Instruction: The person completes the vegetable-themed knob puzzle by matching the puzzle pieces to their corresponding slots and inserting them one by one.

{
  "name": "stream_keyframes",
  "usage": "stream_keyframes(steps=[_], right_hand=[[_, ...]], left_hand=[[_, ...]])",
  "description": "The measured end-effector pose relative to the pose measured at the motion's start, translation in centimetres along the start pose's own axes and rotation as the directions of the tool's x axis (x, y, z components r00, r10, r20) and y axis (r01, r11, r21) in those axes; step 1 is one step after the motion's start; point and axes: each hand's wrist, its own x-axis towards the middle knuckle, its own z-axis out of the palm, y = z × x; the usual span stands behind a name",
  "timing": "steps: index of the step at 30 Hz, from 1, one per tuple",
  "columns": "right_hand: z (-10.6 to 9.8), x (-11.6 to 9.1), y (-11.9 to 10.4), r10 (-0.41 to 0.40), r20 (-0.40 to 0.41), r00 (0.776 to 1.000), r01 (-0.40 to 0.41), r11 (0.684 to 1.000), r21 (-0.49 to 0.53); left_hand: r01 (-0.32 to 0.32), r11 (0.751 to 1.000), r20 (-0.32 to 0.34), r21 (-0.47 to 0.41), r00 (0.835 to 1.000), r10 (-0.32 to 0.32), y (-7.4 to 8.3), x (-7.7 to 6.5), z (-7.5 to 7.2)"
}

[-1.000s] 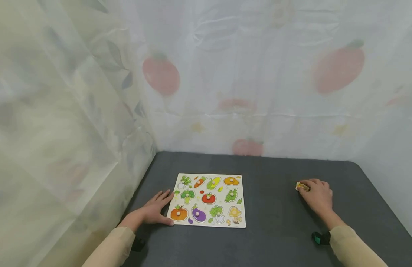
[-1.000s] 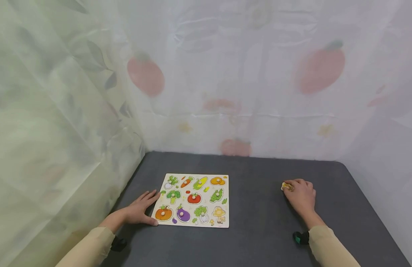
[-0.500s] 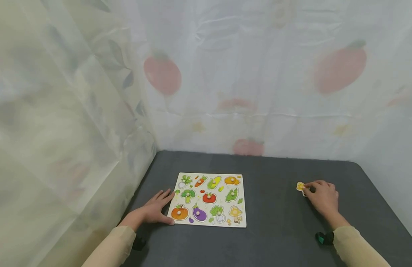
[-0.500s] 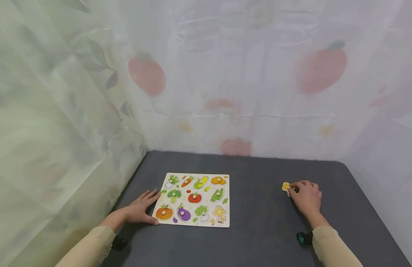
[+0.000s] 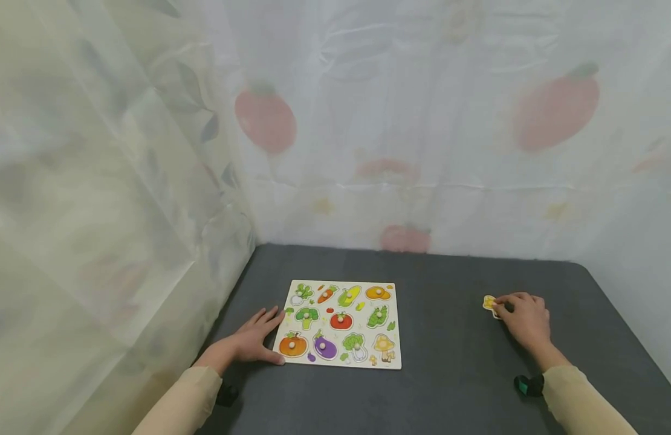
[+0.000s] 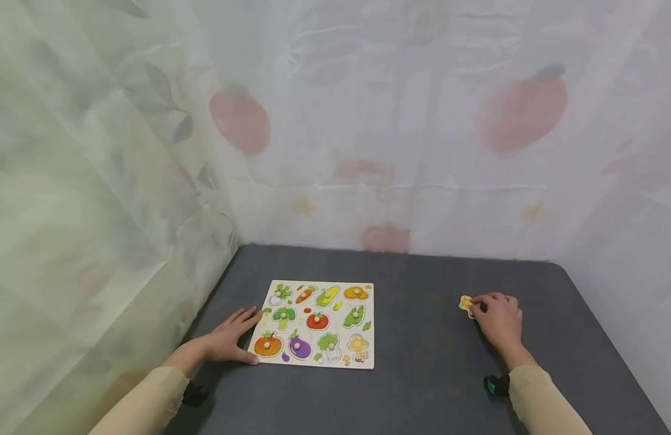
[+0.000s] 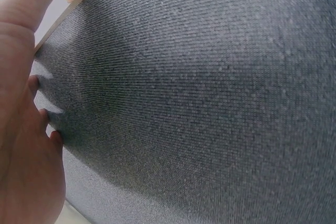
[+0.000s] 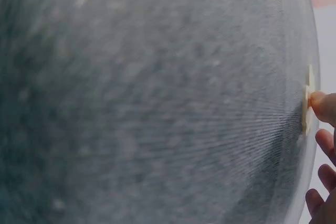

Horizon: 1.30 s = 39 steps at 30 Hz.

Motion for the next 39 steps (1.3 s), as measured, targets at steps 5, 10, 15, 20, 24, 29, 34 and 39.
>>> stream_keyframes(steps=[5,10,15,20,24,29,34,39], right_hand=[[0.4,0.4,-1.0,-0.041,0.009,0.999,0.041,0.999,0.025],[1.4,0.5,-3.8,-0.107,0.007,0.994,0.106,0.992,0.064],[2.7,0.2,-7.6,-0.185,0.033,0.982,0.181,0.978,0.105],[4.0,-0.4,-10.8,-0.257,0.068,0.964,0.246,0.959,0.139],[5.0,-0.9,-12.7,-0.29,0.082,0.953,0.276,0.949,0.149],[6.1,-1.5,-14.6,-0.333,0.083,0.939,0.316,0.934,0.168],[7.3,-2.5,-16.0,-0.384,0.097,0.918,0.362,0.913,0.188],[8.3,-3.4,-17.3,-0.41,0.148,0.9,0.379,0.904,0.199]], left_hand=[[0.005,1.0,-0.013,0.006,1.0,-0.005,-0.4,0.2,0.3],[0.008,1.0,-0.013,0.0,1.0,-0.008,-0.3,0.0,0.2],[0.009,1.0,-0.017,0.002,1.0,-0.009,-0.4,0.1,0.3],[0.007,1.0,-0.006,0.009,1.0,-0.007,-0.3,0.1,0.2],[-0.007,1.0,0.01,0.008,1.0,0.007,0.0,-0.1,0.0],[-0.022,1.0,0.013,0.009,1.0,0.022,0.2,-0.2,-0.2],[-0.001,1.0,0.001,0.011,1.0,0.001,-0.3,0.2,0.1],[0.0,1.0,-0.013,0.008,1.0,0.0,-0.4,0.3,0.3]])
